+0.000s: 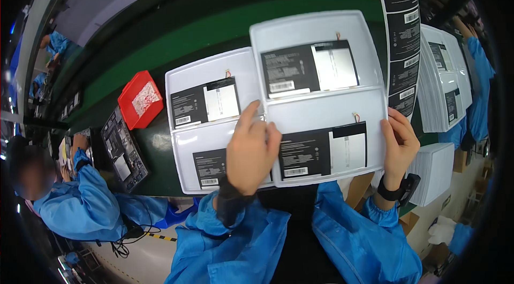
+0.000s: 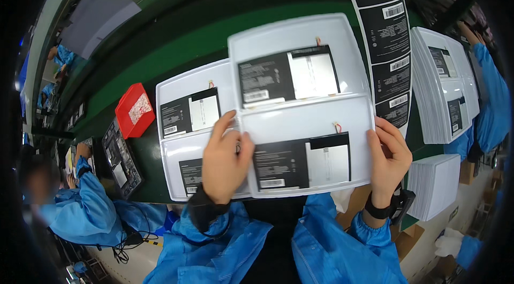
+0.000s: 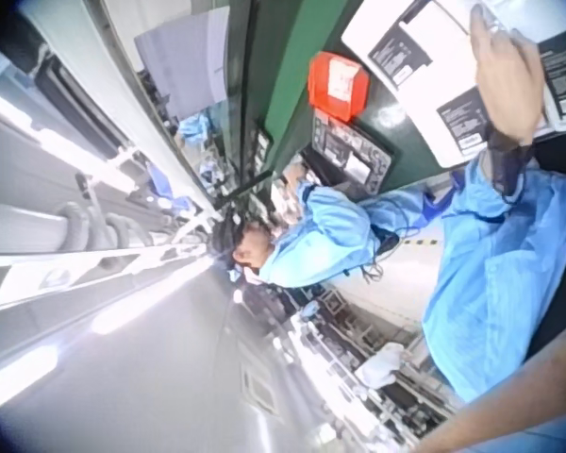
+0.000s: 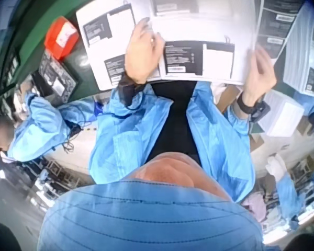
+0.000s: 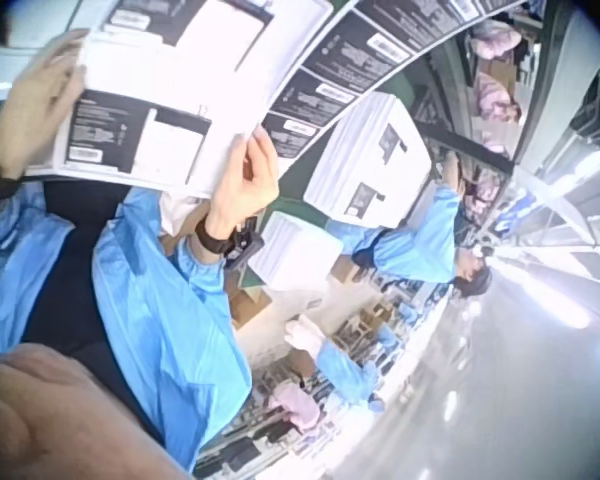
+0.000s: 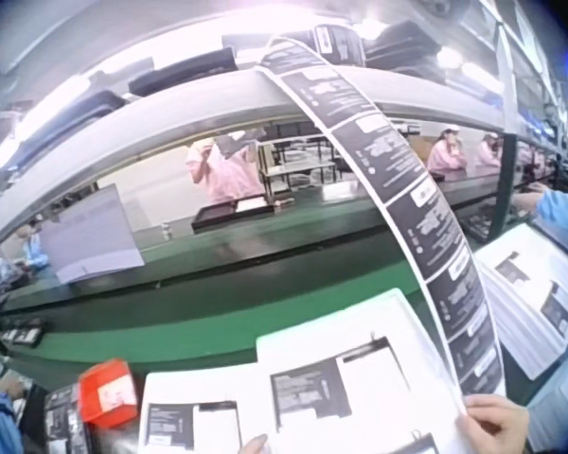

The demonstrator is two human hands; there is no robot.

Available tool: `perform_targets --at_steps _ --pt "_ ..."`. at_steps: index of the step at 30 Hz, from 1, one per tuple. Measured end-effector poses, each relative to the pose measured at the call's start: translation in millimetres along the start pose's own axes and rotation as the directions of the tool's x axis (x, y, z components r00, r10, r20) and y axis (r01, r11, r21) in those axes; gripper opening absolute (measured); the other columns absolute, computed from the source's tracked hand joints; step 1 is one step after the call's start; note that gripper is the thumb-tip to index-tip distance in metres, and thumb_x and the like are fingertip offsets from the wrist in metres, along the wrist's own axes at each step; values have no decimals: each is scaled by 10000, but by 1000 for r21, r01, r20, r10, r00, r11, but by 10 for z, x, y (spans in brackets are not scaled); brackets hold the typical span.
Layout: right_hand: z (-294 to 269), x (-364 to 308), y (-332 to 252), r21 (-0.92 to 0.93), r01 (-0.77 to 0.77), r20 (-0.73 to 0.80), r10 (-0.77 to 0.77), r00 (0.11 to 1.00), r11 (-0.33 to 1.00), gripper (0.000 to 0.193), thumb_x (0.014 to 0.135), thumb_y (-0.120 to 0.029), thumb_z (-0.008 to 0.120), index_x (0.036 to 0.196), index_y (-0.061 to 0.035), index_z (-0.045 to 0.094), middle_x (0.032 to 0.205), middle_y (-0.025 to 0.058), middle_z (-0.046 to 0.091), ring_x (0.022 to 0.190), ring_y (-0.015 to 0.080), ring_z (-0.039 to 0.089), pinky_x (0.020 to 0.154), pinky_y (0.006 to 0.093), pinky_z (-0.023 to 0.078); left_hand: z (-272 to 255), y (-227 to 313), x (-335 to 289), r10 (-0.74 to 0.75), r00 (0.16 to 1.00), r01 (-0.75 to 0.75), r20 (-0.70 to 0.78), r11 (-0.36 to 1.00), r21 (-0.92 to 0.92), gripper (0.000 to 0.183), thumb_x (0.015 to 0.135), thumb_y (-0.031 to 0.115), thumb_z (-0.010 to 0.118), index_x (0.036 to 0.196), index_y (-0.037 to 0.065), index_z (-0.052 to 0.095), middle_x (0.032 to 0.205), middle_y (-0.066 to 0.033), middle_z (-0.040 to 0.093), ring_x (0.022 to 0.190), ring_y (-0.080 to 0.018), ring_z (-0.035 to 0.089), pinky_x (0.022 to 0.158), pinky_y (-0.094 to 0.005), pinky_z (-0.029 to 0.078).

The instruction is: Applying labels to battery packs and assembling internal components of an electronic device on a production line.

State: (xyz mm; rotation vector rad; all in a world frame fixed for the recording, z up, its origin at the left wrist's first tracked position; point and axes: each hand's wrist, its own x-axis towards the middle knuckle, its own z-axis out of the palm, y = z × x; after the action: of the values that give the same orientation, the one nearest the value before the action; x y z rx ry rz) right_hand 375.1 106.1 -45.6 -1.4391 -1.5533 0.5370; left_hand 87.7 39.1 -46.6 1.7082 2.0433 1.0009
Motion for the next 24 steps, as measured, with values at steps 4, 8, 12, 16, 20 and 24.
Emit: perform_targets --at_steps 4,8,12,16,20,24 --pt "325 -196 -186 249 -36 169 -7 986 968 248 861 12 752 1109 17 750 1244 132 670 884 119 664 690 221 549 -541 -76 136 -409 912 409 -43 912 6 204 1010 182 608 1025 -21 617 709 -201 666 595 -295 673 542 -384 493" --pt "834 -365 -488 356 -39 435 -128 891 934 257 827 -19 779 1080 2 742 1244 147 685 834 189 717 634 260 583 -913 -807 -182 -342 907 372 -245 924 88 281 1021 227 605 1013 -53 625 609 -172 609 536 -164 572 520 -357 425" --pt "798 -396 -413 318 128 384 -251 888 939 231 803 -14 785 1032 -24 755 1188 135 709 773 210 707 623 271 566 -989 -1249 -433 -431 876 451 -217 891 47 298 1015 242 619 970 -53 630 586 -120 558 533 -124 471 505 -336 379" --pt "357 -31 -330 -46 391 -48 -393 919 919 301 795 8 765 1091 -31 729 1318 169 633 1151 290 647 928 349 526 -1043 -1289 -699 -456 841 509 -291 850 138 293 1012 245 621 946 -41 623 557 -88 491 520 -130 412 499 -341 355" --pt "6 398 59 -355 299 -206 -386 899 886 556 853 -26 756 1377 -33 572 1394 208 566 1313 314 548 1075 397 445 -1006 -1267 -719 -499 801 571 -332 803 171 258 992 215 643 959 -40 624 650 -103 535 593 -163 486 560 -349 403" --pt "-487 217 428 175 -289 155 263 952 941 462 884 15 736 1322 5 588 1160 107 708 1020 147 663 942 298 504 -825 -1171 -528 -104 913 265 -395 887 379 209 950 122 673 1061 -46 614 933 -164 612 852 -258 613 763 -360 496"
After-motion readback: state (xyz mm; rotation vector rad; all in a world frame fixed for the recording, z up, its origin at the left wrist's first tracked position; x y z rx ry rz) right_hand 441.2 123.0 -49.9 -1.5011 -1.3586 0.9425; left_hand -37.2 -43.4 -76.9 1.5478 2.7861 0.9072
